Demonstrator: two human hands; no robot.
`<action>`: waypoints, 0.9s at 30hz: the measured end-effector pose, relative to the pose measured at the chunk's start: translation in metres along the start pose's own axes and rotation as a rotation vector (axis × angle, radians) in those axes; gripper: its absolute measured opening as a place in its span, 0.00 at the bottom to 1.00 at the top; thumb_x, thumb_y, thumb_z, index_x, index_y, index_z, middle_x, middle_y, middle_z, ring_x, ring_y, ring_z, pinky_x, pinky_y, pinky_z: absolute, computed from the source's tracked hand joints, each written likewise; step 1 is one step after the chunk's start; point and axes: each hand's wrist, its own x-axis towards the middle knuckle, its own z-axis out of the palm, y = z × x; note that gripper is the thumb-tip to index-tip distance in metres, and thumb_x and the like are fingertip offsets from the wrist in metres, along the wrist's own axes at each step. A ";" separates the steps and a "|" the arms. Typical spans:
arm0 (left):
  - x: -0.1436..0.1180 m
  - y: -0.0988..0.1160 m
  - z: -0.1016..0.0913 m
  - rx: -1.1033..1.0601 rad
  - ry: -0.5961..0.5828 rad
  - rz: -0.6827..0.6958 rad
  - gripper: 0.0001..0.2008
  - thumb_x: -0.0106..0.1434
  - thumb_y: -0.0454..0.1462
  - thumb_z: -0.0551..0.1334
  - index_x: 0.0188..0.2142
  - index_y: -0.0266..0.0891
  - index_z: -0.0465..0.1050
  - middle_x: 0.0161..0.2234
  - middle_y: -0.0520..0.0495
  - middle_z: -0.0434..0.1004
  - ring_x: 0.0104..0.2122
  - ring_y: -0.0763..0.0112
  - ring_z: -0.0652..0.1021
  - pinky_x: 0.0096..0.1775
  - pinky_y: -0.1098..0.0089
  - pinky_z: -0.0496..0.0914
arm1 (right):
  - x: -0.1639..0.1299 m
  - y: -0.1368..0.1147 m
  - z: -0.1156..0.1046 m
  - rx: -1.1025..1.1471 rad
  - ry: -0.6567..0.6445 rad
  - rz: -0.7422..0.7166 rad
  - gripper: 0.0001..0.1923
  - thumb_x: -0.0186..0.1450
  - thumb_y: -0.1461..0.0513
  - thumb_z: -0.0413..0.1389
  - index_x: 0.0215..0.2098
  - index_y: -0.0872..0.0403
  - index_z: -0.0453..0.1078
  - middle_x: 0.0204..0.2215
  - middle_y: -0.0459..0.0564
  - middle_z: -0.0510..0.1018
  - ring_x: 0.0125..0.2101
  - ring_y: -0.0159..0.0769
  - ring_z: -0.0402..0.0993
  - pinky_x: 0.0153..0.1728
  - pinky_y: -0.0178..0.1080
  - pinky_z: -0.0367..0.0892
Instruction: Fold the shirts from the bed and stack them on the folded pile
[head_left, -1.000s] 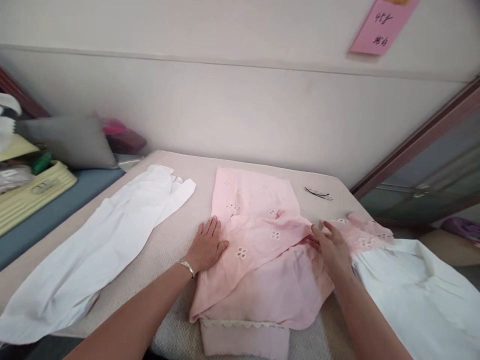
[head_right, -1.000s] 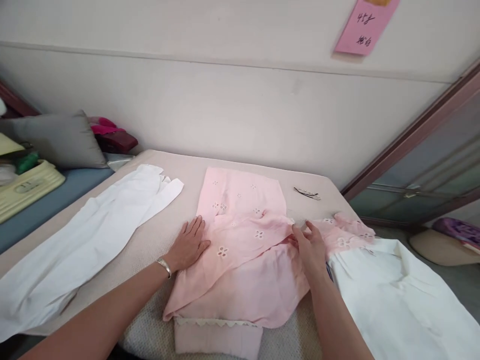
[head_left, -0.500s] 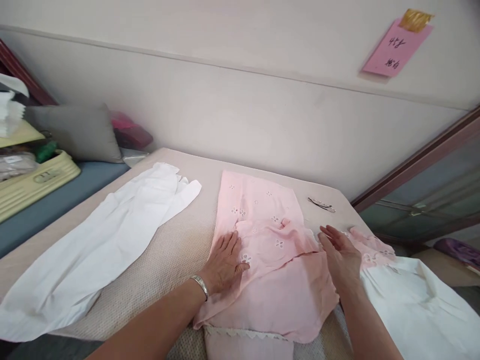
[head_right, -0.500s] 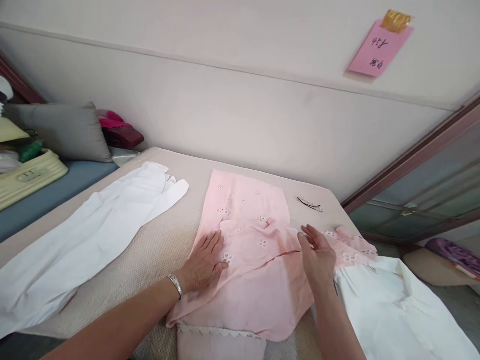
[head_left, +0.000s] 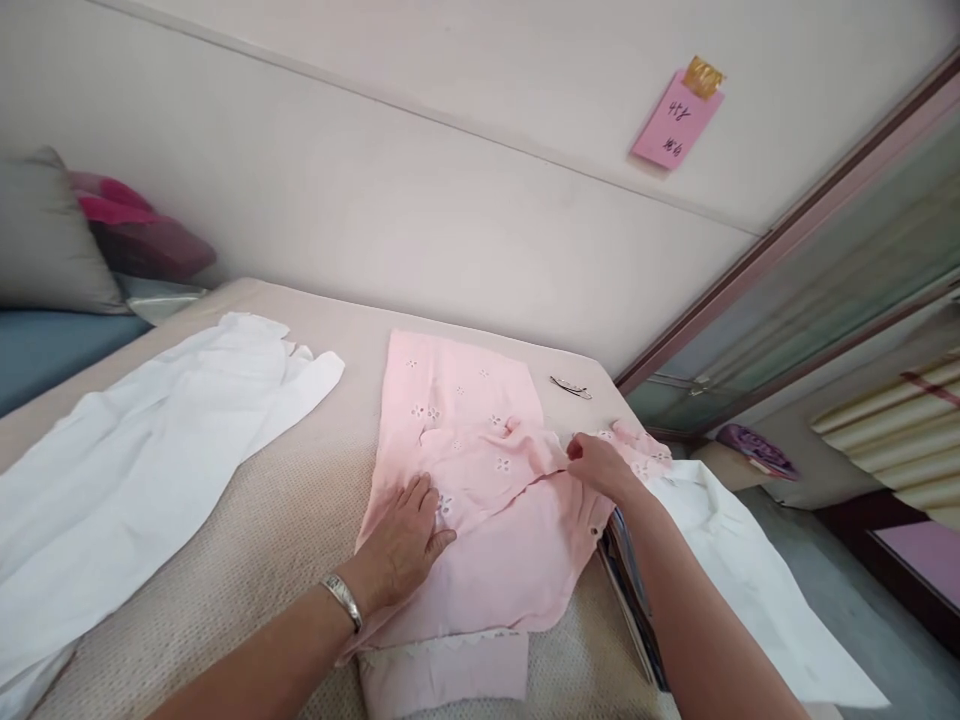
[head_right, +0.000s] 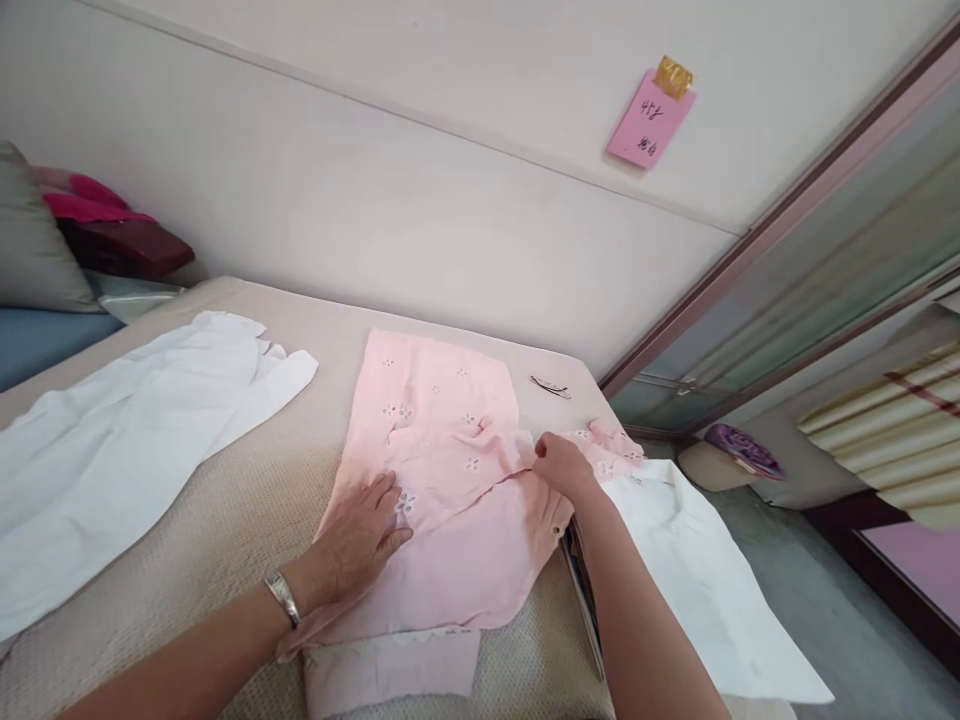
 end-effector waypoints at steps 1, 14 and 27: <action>0.000 -0.001 -0.001 -0.016 -0.009 -0.005 0.26 0.73 0.50 0.51 0.61 0.36 0.64 0.69 0.35 0.58 0.69 0.52 0.58 0.68 0.50 0.54 | -0.004 -0.003 0.005 -0.030 -0.023 -0.013 0.08 0.45 0.68 0.63 0.24 0.53 0.71 0.25 0.47 0.76 0.32 0.40 0.74 0.37 0.40 0.64; 0.003 -0.012 -0.009 -0.115 -0.159 0.001 0.35 0.63 0.50 0.62 0.64 0.34 0.62 0.70 0.33 0.55 0.71 0.51 0.55 0.70 0.48 0.47 | 0.016 -0.046 -0.034 0.277 0.379 0.000 0.12 0.64 0.60 0.50 0.40 0.56 0.72 0.30 0.52 0.82 0.19 0.33 0.76 0.25 0.36 0.68; 0.003 -0.011 -0.005 -0.103 -0.159 -0.004 0.36 0.63 0.50 0.61 0.64 0.32 0.62 0.71 0.32 0.53 0.71 0.50 0.53 0.69 0.47 0.49 | -0.043 -0.022 0.054 0.971 -0.093 0.493 0.16 0.60 0.55 0.64 0.23 0.53 0.65 0.12 0.46 0.71 0.09 0.25 0.56 0.09 0.29 0.47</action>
